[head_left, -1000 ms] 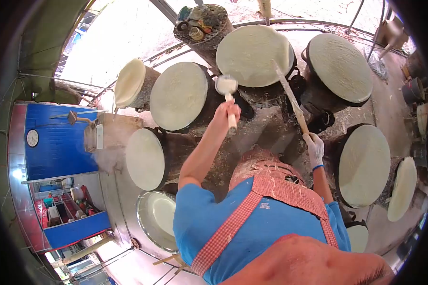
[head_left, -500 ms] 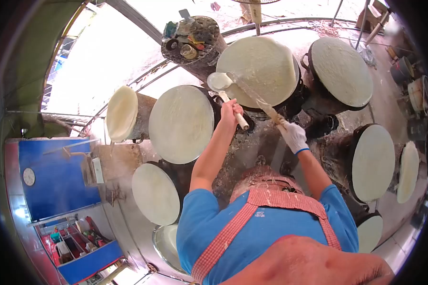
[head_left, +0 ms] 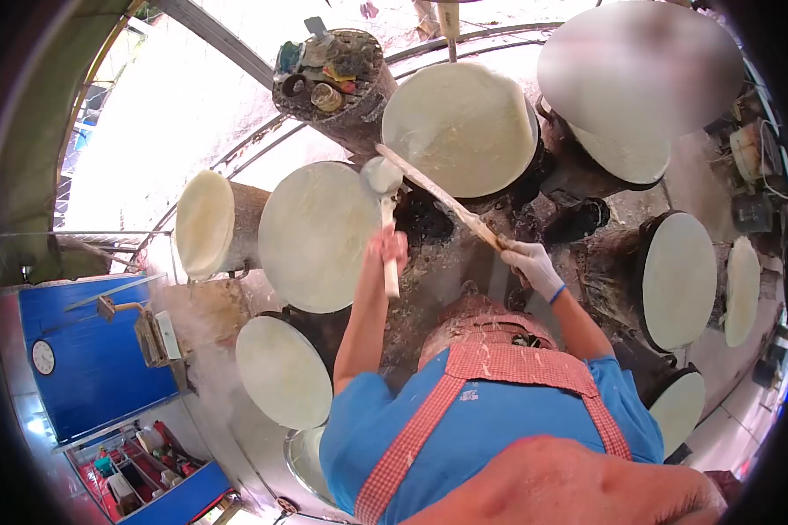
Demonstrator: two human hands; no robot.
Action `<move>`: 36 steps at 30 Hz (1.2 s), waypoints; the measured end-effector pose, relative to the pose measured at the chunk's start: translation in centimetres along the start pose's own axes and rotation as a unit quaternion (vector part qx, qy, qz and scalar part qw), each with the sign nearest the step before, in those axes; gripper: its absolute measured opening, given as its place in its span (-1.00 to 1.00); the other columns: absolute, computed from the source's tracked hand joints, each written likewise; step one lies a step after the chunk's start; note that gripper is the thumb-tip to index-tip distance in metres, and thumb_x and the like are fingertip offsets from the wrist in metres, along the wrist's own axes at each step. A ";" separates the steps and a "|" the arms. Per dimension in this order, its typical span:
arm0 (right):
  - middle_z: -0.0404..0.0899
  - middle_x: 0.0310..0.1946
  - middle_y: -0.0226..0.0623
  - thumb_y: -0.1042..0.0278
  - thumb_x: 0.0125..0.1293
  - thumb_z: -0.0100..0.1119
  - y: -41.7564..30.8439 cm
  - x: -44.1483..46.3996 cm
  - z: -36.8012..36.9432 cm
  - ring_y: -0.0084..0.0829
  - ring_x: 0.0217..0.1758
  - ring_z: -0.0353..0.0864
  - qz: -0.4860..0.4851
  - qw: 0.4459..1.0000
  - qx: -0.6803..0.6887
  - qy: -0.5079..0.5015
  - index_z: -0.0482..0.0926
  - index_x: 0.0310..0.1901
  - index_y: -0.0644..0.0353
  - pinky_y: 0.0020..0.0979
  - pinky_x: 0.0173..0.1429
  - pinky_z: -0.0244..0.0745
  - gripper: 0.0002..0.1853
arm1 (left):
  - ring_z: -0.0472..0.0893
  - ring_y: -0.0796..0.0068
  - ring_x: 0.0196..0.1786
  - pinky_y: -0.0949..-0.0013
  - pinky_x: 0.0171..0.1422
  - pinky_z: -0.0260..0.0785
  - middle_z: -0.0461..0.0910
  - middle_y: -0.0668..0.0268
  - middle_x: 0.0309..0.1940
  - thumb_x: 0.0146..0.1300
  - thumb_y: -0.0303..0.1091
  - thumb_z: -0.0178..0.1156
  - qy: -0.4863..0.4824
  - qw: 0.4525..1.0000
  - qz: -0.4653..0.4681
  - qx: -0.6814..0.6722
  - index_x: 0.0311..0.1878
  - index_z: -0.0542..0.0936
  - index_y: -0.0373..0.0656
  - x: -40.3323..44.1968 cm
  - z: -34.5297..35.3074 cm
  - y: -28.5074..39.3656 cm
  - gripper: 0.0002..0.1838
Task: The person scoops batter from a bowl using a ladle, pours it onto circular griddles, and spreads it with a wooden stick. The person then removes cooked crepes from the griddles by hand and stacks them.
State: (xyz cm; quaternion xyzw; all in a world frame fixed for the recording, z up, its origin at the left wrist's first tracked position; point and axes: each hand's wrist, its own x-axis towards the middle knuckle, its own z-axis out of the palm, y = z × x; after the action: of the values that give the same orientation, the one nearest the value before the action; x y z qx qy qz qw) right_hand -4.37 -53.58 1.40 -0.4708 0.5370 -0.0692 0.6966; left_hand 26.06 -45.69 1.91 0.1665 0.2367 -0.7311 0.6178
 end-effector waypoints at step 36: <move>0.55 -0.24 -0.07 0.03 0.13 0.03 39.7 -39.6 -5.7 -0.07 -0.14 0.52 0.235 0.463 0.122 0.846 0.50 -0.07 0.09 -0.21 -0.09 0.39 -0.60 | 0.05 0.70 -0.75 0.58 -0.70 -0.01 0.08 0.50 -0.73 0.32 -0.28 -0.10 0.219 0.799 -0.534 0.171 -0.27 0.37 -0.21 1.9 -1.5 -32.3 -0.82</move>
State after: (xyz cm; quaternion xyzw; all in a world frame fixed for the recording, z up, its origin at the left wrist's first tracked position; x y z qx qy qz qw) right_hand -41.62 -11.31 -0.43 0.0518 0.9400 -0.3321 -0.0581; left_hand -6.06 -42.38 4.19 0.2722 0.2882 -0.9178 0.0232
